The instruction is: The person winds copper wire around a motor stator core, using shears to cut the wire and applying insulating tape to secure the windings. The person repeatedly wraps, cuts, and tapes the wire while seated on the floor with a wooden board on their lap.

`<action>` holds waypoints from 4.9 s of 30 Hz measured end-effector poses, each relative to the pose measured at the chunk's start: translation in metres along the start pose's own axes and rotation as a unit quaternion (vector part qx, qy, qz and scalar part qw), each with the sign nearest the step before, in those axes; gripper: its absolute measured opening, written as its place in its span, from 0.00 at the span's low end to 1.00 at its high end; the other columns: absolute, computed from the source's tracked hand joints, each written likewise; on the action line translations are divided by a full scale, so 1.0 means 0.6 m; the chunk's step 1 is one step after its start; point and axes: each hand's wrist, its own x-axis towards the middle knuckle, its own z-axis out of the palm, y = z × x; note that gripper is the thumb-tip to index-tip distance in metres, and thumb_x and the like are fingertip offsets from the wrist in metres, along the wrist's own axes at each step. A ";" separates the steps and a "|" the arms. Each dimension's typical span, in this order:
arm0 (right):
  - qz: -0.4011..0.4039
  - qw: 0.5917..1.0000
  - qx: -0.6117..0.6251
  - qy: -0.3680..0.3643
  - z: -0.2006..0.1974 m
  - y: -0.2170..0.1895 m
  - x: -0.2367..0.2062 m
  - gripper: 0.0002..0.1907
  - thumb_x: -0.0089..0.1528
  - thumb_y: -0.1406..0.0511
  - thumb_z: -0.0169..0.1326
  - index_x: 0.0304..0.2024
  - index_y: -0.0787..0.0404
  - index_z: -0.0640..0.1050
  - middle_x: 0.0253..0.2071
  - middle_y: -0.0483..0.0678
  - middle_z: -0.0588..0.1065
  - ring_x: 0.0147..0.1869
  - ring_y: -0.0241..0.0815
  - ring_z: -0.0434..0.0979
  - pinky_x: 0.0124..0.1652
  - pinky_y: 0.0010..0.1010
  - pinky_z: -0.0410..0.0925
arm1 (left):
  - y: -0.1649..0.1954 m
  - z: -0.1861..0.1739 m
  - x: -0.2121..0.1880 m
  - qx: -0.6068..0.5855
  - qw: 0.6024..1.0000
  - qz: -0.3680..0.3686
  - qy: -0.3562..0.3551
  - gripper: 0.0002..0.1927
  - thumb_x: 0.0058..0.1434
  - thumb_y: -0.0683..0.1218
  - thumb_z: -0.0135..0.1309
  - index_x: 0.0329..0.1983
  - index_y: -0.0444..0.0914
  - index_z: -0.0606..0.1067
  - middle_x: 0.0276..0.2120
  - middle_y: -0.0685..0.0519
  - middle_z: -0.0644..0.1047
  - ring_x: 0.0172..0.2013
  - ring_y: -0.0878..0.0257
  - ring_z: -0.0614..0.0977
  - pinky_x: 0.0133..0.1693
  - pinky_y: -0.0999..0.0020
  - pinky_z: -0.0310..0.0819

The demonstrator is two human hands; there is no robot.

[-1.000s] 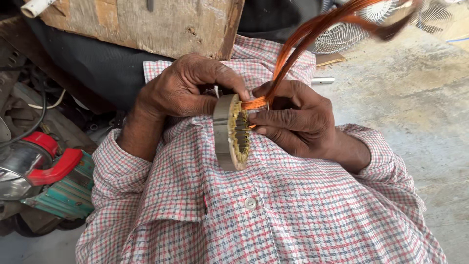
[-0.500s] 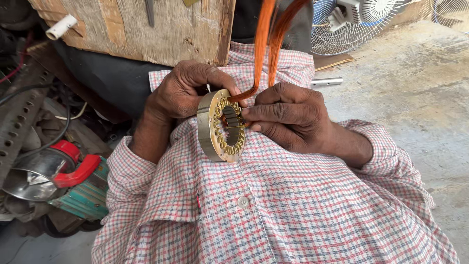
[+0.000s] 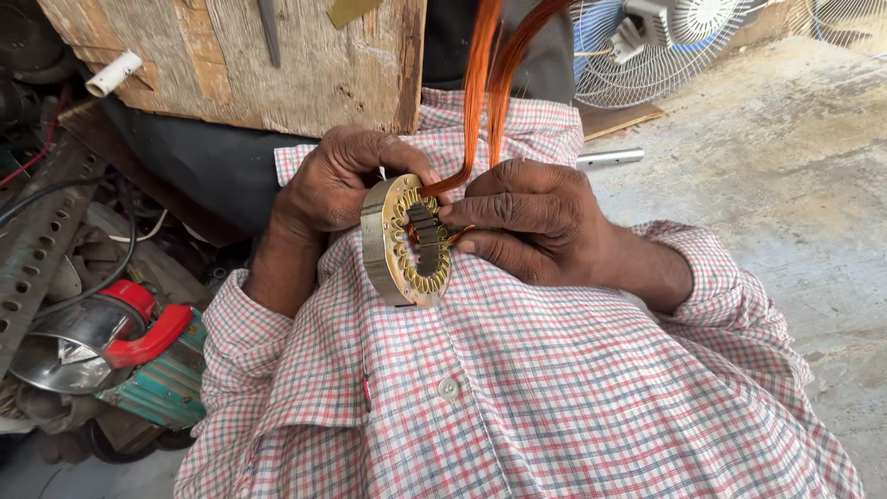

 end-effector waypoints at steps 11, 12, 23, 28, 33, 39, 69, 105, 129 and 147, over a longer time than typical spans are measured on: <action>0.003 1.000 0.005 -0.002 0.003 0.006 -0.008 0.17 0.66 0.65 0.62 0.55 0.65 0.78 0.44 0.52 0.79 0.47 0.41 0.85 0.44 0.29 0.80 | -0.010 -0.001 0.006 -0.048 0.999 0.004 -0.012 0.16 0.69 0.40 0.62 0.59 0.34 0.78 0.46 0.44 0.83 0.46 0.62 0.86 0.53 0.66 0.84; 0.000 1.000 0.012 0.002 0.004 0.008 -0.009 0.16 0.66 0.65 0.62 0.55 0.64 0.78 0.44 0.52 0.79 0.47 0.41 0.85 0.44 0.28 0.81 | -0.009 -0.001 0.006 -0.044 0.999 -0.006 -0.009 0.15 0.69 0.40 0.61 0.58 0.34 0.78 0.47 0.44 0.84 0.46 0.62 0.87 0.52 0.65 0.85; 0.246 0.920 0.302 0.036 -0.040 0.011 -0.027 0.11 0.67 0.67 0.59 0.51 0.64 0.82 0.41 0.52 0.80 0.32 0.31 0.75 0.29 0.22 0.70 | 0.002 0.009 0.009 0.092 0.995 -0.020 0.018 0.13 0.70 0.39 0.62 0.57 0.33 0.79 0.45 0.44 0.84 0.44 0.64 0.86 0.49 0.70 0.83; 0.106 0.991 0.075 -0.025 -0.036 0.007 -0.020 0.08 0.67 0.68 0.61 0.48 0.64 0.82 0.45 0.51 0.82 0.43 0.39 0.83 0.41 0.28 0.77 | 0.004 0.010 0.011 0.059 0.998 -0.004 -0.007 0.16 0.68 0.40 0.65 0.57 0.34 0.79 0.47 0.45 0.83 0.46 0.65 0.86 0.52 0.70 0.84; 0.063 0.997 0.012 -0.043 -0.034 -0.021 -0.018 0.11 0.66 0.66 0.61 0.50 0.63 0.80 0.49 0.56 0.80 0.49 0.41 0.85 0.44 0.28 0.79 | 0.016 0.013 0.015 0.048 0.998 0.008 -0.026 0.18 0.64 0.41 0.67 0.56 0.35 0.79 0.48 0.46 0.83 0.46 0.65 0.86 0.50 0.71 0.85; 0.218 0.953 0.209 0.019 -0.045 -0.027 -0.008 0.19 0.71 0.67 0.58 0.64 0.67 0.75 0.47 0.53 0.82 0.38 0.36 0.84 0.42 0.26 0.81 | 0.032 0.013 0.030 0.147 0.988 0.007 -0.047 0.15 0.67 0.42 0.64 0.55 0.34 0.79 0.47 0.46 0.84 0.44 0.64 0.87 0.49 0.71 0.85; 0.284 0.931 0.230 0.002 -0.023 0.003 -0.041 0.13 0.71 0.66 0.52 0.52 0.70 0.79 0.37 0.50 0.82 0.33 0.34 0.78 0.33 0.24 0.72 | 0.109 0.126 0.046 0.662 0.740 0.028 0.118 0.14 0.53 0.34 0.59 0.43 0.29 0.76 0.43 0.42 0.76 0.43 0.45 0.80 0.45 0.53 0.76; 0.213 0.932 0.188 0.225 -0.075 0.089 -0.040 0.13 0.76 0.62 0.42 0.58 0.62 0.67 0.35 0.41 0.75 0.31 0.23 0.68 0.30 0.17 0.64 | 0.052 0.076 0.141 0.370 0.919 -0.125 0.060 0.20 0.62 0.55 0.65 0.48 0.36 0.80 0.40 0.55 0.78 0.33 0.71 0.78 0.32 0.75 0.76; 0.058 0.982 -0.164 0.074 -0.057 0.131 -0.045 0.09 0.65 0.67 0.65 0.42 0.66 0.80 0.39 0.50 0.61 0.41 0.47 0.65 0.37 0.39 0.58 | 0.054 0.038 0.155 0.408 0.878 -0.242 0.065 0.06 0.65 0.40 0.53 0.43 0.34 0.79 0.27 0.54 0.79 0.24 0.66 0.80 0.27 0.67 0.78; 0.197 0.941 -0.271 0.049 -0.025 0.098 -0.029 0.10 0.64 0.67 0.60 0.44 0.70 0.77 0.39 0.55 0.65 0.35 0.47 0.73 0.28 0.37 0.67 | 0.009 0.066 0.169 0.507 0.856 -0.019 0.101 0.05 0.58 0.32 0.59 0.35 0.33 0.78 0.31 0.50 0.79 0.31 0.62 0.83 0.31 0.69 0.75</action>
